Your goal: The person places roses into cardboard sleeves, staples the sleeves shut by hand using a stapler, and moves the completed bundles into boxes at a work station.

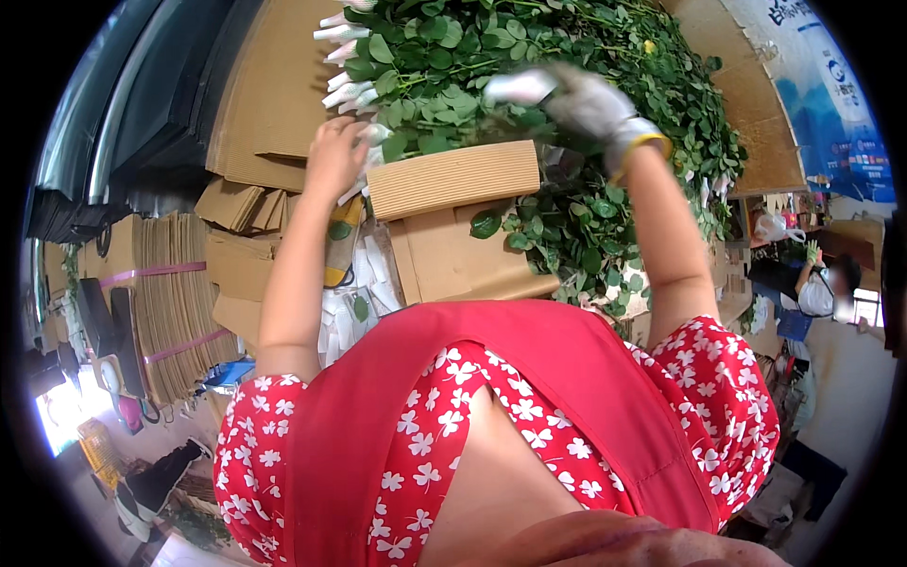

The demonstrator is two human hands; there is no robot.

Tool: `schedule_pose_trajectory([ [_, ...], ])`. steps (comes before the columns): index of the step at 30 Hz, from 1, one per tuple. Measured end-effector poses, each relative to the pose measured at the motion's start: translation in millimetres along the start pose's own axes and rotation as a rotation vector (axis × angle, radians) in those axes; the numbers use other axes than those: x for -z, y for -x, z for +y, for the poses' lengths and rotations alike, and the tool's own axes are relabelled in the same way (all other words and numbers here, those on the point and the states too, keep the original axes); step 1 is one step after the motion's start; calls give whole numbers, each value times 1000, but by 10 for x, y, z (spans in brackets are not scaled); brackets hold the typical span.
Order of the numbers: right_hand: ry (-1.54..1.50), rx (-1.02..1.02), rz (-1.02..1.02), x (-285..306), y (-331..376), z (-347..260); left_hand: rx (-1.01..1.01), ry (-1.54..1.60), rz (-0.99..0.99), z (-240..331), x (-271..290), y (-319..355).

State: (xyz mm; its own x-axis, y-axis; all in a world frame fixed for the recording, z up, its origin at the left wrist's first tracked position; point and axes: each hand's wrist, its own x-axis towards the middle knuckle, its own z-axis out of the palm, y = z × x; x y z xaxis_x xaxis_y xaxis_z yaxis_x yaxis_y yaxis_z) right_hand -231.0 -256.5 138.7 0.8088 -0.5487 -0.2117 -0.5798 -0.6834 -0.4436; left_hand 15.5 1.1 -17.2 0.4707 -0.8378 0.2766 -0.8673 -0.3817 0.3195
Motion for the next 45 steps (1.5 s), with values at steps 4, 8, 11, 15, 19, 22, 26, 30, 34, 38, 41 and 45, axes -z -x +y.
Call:
schedule_pose_trajectory([
  [4, 182, 15, 748, 1118, 452, 345, 59, 280, 149, 36, 267, 265],
  [8, 289, 222, 1130, 1650, 990, 244, 65, 307, 278, 584, 921, 591],
  [11, 264, 274, 937, 1112, 1430, -288, -201, 523, 194, 991, 1032, 758],
  [15, 54, 495, 324, -173, 1493, -842, 18, 869, -288, 949, 664, 1146],
  [19, -191, 477, 232, -754, 1546, -478, 144, 1331, -399, 866, 404, 1287],
  [22, -126, 269, 468, -765, 1500, -51, -122, 964, -516, 959, 323, 1277],
  [26, 283, 174, -193, -1301, 1572, 464, -303, 683, -474, 1007, -23, 1223],
  [30, 85, 89, 247, -830, 1378, 443, -295, 691, -455, 913, -99, 1372],
  [34, 389, 175, 324, -437, 634, 283, -216, 685, -481, 925, -70, 1376],
  [38, 594, -51, -87, -888, -272, 572, -222, 687, -532, 921, -29, 1319],
  [41, 538, 64, -185, -975, -560, 722, 144, 941, -390, 765, -9, 1463],
  [45, 446, -11, -236, -158, -304, 280, 549, 1008, -78, 274, 10, 1484],
])
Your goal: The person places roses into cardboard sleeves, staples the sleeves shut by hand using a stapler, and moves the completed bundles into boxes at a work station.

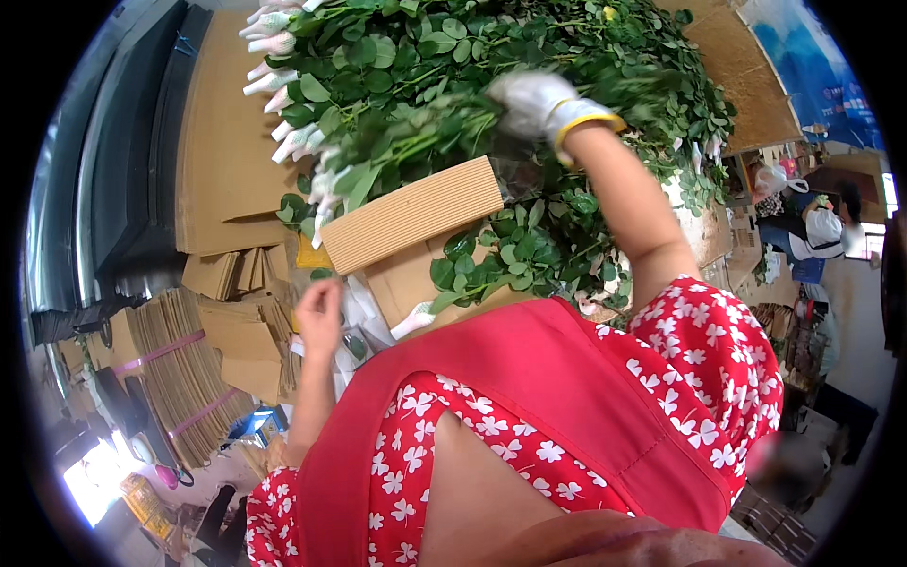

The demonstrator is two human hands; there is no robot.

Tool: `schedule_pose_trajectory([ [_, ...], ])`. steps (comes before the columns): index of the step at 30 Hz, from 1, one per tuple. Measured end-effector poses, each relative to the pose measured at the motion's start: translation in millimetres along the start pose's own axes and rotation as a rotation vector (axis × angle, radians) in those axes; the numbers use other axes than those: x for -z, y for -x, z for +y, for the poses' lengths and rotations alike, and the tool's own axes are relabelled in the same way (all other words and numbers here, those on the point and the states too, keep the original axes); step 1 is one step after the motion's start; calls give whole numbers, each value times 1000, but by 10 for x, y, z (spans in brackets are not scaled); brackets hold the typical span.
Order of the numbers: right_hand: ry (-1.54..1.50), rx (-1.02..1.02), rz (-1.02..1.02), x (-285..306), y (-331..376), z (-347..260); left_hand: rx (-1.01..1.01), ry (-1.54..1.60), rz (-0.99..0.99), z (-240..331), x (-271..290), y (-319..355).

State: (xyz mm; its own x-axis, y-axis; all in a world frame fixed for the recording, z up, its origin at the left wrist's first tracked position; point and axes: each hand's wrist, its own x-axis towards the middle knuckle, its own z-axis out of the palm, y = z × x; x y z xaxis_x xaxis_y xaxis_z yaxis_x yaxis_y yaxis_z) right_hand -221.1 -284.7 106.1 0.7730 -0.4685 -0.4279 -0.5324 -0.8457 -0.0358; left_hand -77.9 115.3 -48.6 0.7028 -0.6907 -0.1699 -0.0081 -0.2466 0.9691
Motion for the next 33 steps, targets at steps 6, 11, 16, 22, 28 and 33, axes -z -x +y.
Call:
schedule_pose_trajectory([
  [6, 215, -145, 477, 1277, 795, 35, -212, -297, 10, 622, 9, -612],
  [11, 285, 43, 831, 1472, 938, 36, -111, 70, -58, 952, -144, -1005],
  [16, 532, -96, 1206, 1042, 202, 125, 32, 1021, -339, 1403, -295, -1670],
  [22, 128, -266, 382, 352, -447, -251, 78, 1164, -351, 1142, -525, -2130],
  [28, 11, -73, 370, 86, -667, -36, 162, 1161, -316, 923, -628, -2045],
  [33, -170, -24, 674, 354, -102, -374, 109, 1131, -433, 1040, -599, -2008],
])
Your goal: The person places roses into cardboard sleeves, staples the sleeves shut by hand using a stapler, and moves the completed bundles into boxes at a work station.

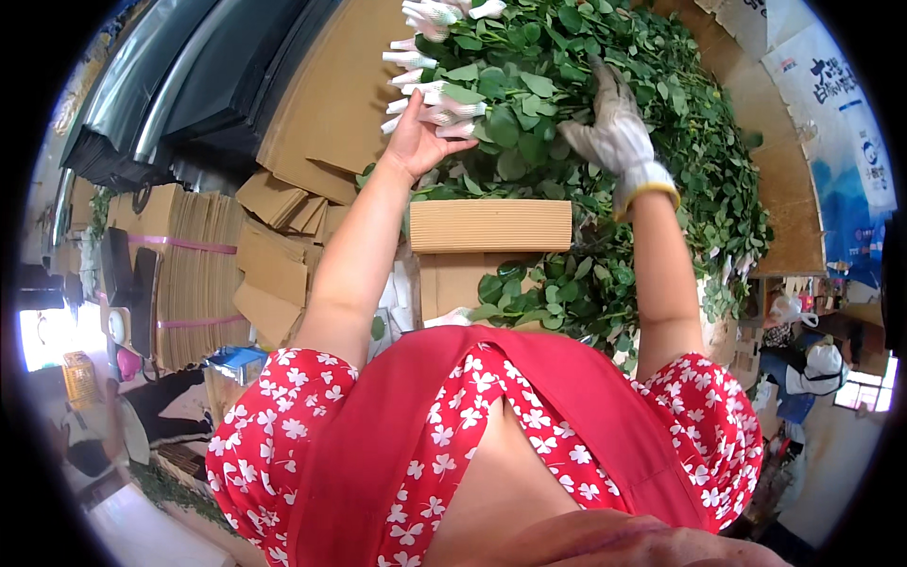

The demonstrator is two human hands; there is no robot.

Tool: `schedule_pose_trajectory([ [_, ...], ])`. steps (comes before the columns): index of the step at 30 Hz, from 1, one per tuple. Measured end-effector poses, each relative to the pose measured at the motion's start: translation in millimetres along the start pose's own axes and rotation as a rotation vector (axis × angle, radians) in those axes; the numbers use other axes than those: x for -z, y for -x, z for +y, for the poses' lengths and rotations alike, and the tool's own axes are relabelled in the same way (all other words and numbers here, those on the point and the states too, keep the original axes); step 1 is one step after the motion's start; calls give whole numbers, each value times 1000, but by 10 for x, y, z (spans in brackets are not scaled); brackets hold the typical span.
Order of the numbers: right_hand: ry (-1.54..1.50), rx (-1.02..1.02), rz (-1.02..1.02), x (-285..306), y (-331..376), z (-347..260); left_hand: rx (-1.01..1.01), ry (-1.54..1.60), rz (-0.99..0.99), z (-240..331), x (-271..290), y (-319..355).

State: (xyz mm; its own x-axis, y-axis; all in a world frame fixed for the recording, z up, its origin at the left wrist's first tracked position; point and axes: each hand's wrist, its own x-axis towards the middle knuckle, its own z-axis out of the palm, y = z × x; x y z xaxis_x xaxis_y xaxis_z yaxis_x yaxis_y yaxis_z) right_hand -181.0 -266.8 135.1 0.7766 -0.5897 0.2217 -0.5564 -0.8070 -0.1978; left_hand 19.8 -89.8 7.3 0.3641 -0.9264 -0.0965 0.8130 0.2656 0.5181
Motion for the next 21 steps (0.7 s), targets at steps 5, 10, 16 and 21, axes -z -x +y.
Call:
schedule_pose_trajectory([
  [5, -12, 386, 201, 115, 459, -621, 52, -238, -406, 125, -655, 309],
  [10, -359, 392, 352, 283, 584, -347, -11, -148, -664, 45, -1357, 760],
  [16, -1384, 100, 483, 455, 628, 388, -76, -444, -105, -87, -1156, 971],
  [21, -704, 229, 407, 824, 802, 220, 17, -512, -155, -328, -1600, 859],
])
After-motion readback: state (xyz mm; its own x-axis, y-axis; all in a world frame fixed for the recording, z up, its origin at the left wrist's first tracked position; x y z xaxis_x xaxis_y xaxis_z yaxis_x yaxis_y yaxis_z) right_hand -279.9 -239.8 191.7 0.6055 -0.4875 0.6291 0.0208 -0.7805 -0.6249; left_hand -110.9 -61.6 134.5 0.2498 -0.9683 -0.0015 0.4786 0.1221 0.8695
